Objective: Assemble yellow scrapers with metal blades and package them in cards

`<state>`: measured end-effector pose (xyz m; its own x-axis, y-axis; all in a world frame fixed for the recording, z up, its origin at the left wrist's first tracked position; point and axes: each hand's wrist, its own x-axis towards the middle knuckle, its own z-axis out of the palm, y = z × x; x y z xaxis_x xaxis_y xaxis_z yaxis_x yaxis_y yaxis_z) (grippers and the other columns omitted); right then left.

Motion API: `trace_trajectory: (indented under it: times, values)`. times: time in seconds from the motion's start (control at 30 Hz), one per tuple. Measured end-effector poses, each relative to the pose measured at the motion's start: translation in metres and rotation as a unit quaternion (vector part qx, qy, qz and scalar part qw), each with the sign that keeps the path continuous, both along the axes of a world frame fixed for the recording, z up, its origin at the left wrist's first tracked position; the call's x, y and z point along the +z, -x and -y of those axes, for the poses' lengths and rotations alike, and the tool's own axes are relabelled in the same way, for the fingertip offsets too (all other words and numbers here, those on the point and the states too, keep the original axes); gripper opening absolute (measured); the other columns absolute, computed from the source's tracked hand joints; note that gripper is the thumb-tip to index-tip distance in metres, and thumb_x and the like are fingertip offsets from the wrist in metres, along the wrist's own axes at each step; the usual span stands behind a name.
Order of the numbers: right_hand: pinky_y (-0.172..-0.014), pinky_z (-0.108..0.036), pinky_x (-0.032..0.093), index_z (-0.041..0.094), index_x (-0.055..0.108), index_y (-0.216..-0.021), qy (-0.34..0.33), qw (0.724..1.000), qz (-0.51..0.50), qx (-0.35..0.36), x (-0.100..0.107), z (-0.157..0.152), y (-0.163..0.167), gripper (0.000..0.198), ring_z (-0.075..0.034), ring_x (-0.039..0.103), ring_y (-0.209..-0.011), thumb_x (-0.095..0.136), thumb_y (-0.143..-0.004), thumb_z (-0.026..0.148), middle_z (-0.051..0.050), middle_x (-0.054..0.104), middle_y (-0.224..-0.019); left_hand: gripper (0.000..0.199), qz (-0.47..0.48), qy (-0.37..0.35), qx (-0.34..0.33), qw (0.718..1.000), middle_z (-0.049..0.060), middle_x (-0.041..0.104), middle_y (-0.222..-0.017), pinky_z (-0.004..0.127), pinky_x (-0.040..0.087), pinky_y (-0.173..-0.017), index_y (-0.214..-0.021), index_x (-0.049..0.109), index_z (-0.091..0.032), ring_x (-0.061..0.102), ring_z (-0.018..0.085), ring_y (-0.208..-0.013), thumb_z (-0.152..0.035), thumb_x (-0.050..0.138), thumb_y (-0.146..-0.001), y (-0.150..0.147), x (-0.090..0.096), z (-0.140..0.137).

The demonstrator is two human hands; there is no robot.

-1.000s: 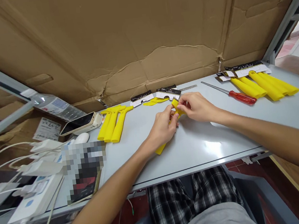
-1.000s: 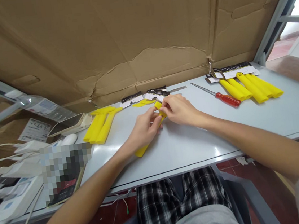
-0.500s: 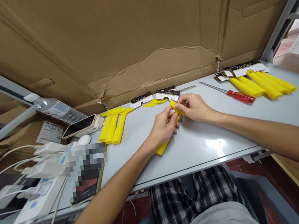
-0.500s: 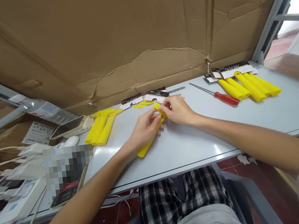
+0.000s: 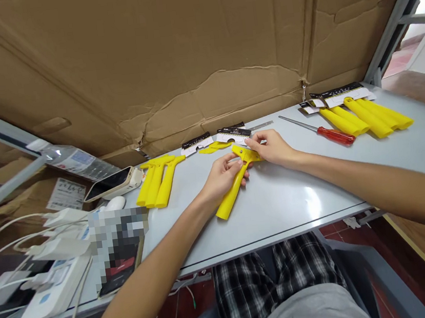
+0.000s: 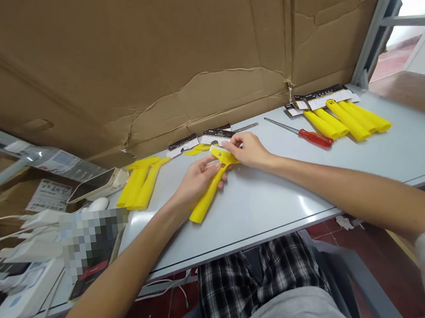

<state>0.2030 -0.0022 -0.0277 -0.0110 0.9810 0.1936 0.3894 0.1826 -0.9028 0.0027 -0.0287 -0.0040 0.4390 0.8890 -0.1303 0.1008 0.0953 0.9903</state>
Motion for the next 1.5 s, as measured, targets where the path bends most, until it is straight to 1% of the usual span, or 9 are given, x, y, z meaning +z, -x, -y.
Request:
trace_trajectory:
  times: [0.2, 0.3, 0.83, 0.93, 1.03, 1.17, 1.27, 1.4, 1.5]
  values:
    - [-0.078, -0.019, 0.039, 0.015, 0.076, -0.115, -0.108, 0.988, 0.09, 0.057, 0.001, 0.003, -0.006, 0.033, -0.005, 0.053, -0.076, 0.062, -0.095, 0.036, -0.002, 0.07, -0.094, 0.041, 0.019, 0.019, 0.023, 0.999, 0.003, 0.073, -0.078, 0.024, 0.055, -0.057, -0.125, 0.063, -0.013, 0.065, 0.013, -0.059, -0.032, 0.079, -0.092, 0.0, 0.0, -0.001]
    - [-0.079, -0.019, 0.036, 0.02, 0.077, -0.13, -0.169, 0.966, 0.168, 0.095, -0.002, 0.007, -0.006, 0.042, -0.005, 0.051, -0.079, 0.059, -0.092, 0.024, -0.004, 0.071, -0.103, 0.04, 0.032, 0.03, 0.027, 0.999, 0.003, 0.072, -0.076, 0.023, 0.054, -0.058, -0.129, 0.063, -0.012, 0.065, 0.013, -0.059, -0.03, 0.075, -0.095, 0.001, -0.002, -0.004]
    - [-0.082, -0.021, 0.034, 0.03, 0.074, -0.146, -0.118, 0.932, 0.31, 0.146, 0.006, 0.01, -0.009, 0.05, -0.009, 0.055, -0.087, 0.05, -0.102, 0.024, -0.007, 0.075, -0.11, 0.038, 0.023, 0.013, 0.022, 0.999, 0.003, 0.072, -0.074, 0.024, 0.054, -0.059, -0.126, 0.063, -0.012, 0.064, 0.012, -0.056, -0.032, 0.075, -0.096, 0.0, -0.007, -0.004]
    - [-0.083, -0.022, 0.038, 0.032, 0.07, -0.149, -0.133, 0.939, 0.296, 0.112, 0.018, 0.009, -0.016, 0.049, -0.01, 0.058, -0.089, 0.053, -0.103, 0.029, -0.006, 0.075, -0.112, 0.037, 0.04, 0.014, 0.028, 0.999, 0.005, 0.075, -0.081, 0.023, 0.054, -0.057, -0.126, 0.063, -0.012, 0.066, 0.012, -0.06, -0.03, 0.075, -0.095, -0.001, -0.006, -0.004]
    - [-0.087, -0.025, 0.043, 0.03, 0.066, -0.153, -0.123, 0.94, 0.319, -0.007, 0.045, 0.005, -0.037, 0.051, -0.013, 0.063, -0.093, 0.055, -0.104, 0.039, -0.007, 0.075, -0.115, 0.033, 0.064, 0.025, 0.047, 0.997, 0.011, 0.08, -0.1, 0.023, 0.054, -0.056, -0.123, 0.064, -0.012, 0.068, 0.012, -0.067, -0.026, 0.076, -0.094, -0.002, -0.003, -0.004]
    - [-0.103, -0.043, 0.048, 0.021, 0.078, -0.132, 0.025, 0.858, 0.488, -0.157, 0.082, -0.003, -0.086, 0.05, -0.03, 0.067, -0.115, 0.067, -0.098, 0.055, -0.018, 0.071, -0.125, 0.026, 0.07, 0.044, 0.065, 0.994, 0.016, 0.081, -0.109, 0.023, 0.055, -0.055, -0.123, 0.064, -0.011, 0.068, 0.012, -0.069, -0.019, 0.067, -0.099, -0.002, -0.002, -0.005]
    - [-0.105, -0.049, 0.05, 0.024, 0.077, -0.131, 0.195, 0.794, 0.561, -0.128, 0.091, -0.011, -0.119, 0.061, -0.035, 0.067, -0.121, 0.089, -0.08, 0.056, -0.016, 0.067, -0.132, 0.023, 0.073, 0.048, 0.072, 0.994, 0.016, 0.081, -0.109, 0.023, 0.056, -0.057, -0.12, 0.065, -0.01, 0.07, 0.012, -0.07, -0.017, 0.067, -0.098, -0.002, -0.002, -0.007]
    - [-0.094, -0.044, 0.053, 0.02, 0.078, -0.123, 0.319, 0.767, 0.554, -0.058, 0.083, -0.019, -0.14, 0.07, -0.03, 0.071, -0.104, 0.1, -0.065, 0.05, -0.015, 0.07, -0.116, 0.02, 0.073, 0.039, 0.094, 0.992, 0.015, 0.081, -0.106, 0.024, 0.058, -0.057, -0.113, 0.067, -0.01, 0.07, 0.012, -0.067, -0.017, 0.071, -0.095, -0.002, -0.004, -0.011]
    - [-0.088, -0.041, 0.054, 0.018, 0.078, -0.118, 0.359, 0.769, 0.527, -0.043, 0.08, -0.019, -0.142, 0.059, -0.027, 0.071, -0.093, 0.098, -0.068, 0.041, -0.013, 0.072, -0.101, 0.016, 0.079, 0.037, 0.115, 0.99, 0.014, 0.081, -0.103, 0.024, 0.057, -0.055, -0.11, 0.066, -0.011, 0.07, 0.012, -0.066, -0.016, 0.069, -0.095, -0.001, -0.005, -0.014]
